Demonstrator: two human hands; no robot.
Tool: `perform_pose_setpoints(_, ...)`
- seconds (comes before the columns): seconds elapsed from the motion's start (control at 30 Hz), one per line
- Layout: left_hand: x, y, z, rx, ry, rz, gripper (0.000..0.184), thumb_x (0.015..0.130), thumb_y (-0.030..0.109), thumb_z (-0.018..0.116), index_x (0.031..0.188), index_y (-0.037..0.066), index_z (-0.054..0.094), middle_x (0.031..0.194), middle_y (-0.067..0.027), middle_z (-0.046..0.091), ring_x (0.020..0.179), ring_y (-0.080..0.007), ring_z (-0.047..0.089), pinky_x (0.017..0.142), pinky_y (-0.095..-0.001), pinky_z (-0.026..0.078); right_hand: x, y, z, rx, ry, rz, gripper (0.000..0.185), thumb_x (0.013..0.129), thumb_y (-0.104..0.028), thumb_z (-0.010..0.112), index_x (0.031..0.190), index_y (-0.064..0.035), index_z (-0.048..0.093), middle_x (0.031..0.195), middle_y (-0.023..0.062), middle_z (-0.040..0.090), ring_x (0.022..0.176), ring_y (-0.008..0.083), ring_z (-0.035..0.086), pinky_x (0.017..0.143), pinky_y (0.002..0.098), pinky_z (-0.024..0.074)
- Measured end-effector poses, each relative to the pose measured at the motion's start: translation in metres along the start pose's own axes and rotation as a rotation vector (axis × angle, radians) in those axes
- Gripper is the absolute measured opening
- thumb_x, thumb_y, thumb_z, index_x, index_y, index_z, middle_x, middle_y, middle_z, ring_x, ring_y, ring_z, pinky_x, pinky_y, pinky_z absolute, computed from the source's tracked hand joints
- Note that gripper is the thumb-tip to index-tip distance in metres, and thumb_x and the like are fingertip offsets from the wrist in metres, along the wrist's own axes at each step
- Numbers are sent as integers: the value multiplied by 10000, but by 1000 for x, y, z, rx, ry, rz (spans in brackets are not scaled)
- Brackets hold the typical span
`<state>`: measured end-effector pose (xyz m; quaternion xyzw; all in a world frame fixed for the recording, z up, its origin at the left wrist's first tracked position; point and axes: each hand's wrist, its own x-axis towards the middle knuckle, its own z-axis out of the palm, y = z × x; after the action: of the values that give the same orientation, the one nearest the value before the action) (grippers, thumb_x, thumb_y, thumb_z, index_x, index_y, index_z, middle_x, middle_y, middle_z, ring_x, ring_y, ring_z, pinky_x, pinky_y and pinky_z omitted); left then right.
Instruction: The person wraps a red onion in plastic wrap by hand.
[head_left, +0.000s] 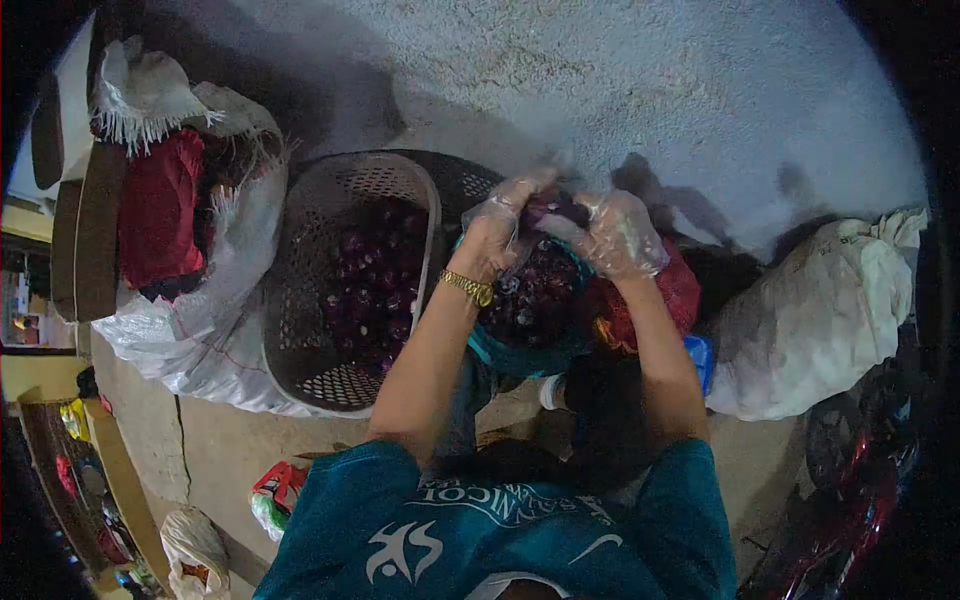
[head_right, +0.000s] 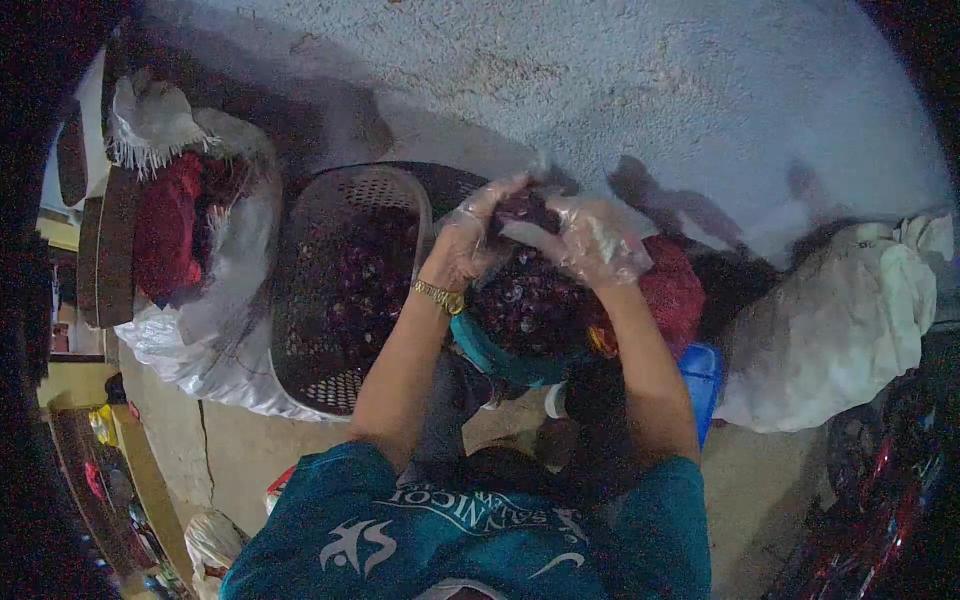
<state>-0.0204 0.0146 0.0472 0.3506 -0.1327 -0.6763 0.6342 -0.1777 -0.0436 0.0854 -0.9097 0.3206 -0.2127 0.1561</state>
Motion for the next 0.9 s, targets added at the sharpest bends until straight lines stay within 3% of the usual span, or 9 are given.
perform_pose_setpoints(0.13, -2, 5, 4, -77, -35, -100, 286, 819, 238, 675, 1041, 68, 615, 987, -25, 627, 908, -146, 583, 807, -310, 485, -4, 24, 29, 153, 341, -76, 606, 740, -621, 616, 793, -20, 670, 672, 233, 610, 654, 380, 618, 605, 424, 479)
perform_pose_setpoints(0.2, -9, 3, 13, -63, -65, -26, 271, 820, 238, 672, 1024, 67, 618, 972, -23, 629, 891, -145, 587, 787, -302, 490, -2, 24, 24, 475, 114, 82, 596, 755, -599, 617, 828, -10, 677, 684, 223, 622, 651, 374, 622, 596, 421, 476)
perform_pose_setpoints(0.33, -1, -6, 15, -125, -27, -7, 232, 845, 245, 633, 993, 66, 620, 951, -21, 629, 844, -143, 594, 749, -279, 495, -3, 17, 11, 230, 66, 112, 478, 775, -468, 664, 867, 1, 668, 725, 182, 644, 671, 318, 626, 627, 362, 483)
perform_pose_setpoints(0.4, -2, -8, 11, -71, 50, -14, 235, 857, 260, 610, 990, 67, 620, 951, -26, 631, 831, -146, 599, 736, -278, 499, -3, 16, 13, 108, 154, -33, 599, 752, -623, 602, 829, -34, 680, 689, 211, 628, 631, 381, 618, 574, 433, 468)
perform_pose_setpoints(0.53, 2, -4, -1, -87, 121, 49, 254, 882, 306, 553, 990, 86, 620, 956, -46, 636, 808, -165, 613, 681, -305, 511, -3, 4, 7, 236, 11, -111, 591, 742, -635, 597, 855, -61, 683, 689, 212, 623, 646, 385, 613, 589, 439, 469)
perform_pose_setpoints(0.6, -1, 0, 3, -122, 149, 62, 255, 883, 308, 549, 1003, 91, 611, 948, -50, 636, 800, -177, 617, 665, -318, 516, -6, 1, 9, 56, -26, -151, 642, 670, -663, 638, 837, -45, 681, 725, 171, 647, 655, 335, 628, 589, 409, 478)
perform_pose_setpoints(0.63, -3, 3, 6, -156, 178, 77, 257, 885, 310, 544, 1015, 97, 603, 939, -53, 636, 793, -189, 621, 649, -332, 522, -3, -4, 3, -71, -224, -81, 575, 727, -636, 603, 907, -96, 676, 712, 208, 618, 703, 386, 613, 617, 467, 472)
perform_pose_setpoints(0.73, -7, 5, 0, -163, 161, 100, 249, 893, 288, 529, 1049, 100, 576, 913, -60, 631, 806, -229, 625, 691, -386, 536, -11, 8, 22, -16, -2, -251, 581, 707, -646, 614, 885, -96, 675, 745, 190, 631, 696, 377, 617, 592, 460, 472)
perform_pose_setpoints(0.9, 7, 6, -14, -365, 128, 185, 255, 896, 275, 522, 1052, 75, 547, 955, -103, 613, 895, -277, 611, 770, -469, 532, -14, 18, 21, 33, -40, -228, 599, 665, -632, 666, 870, -69, 673, 731, 180, 631, 658, 359, 614, 572, 430, 466)
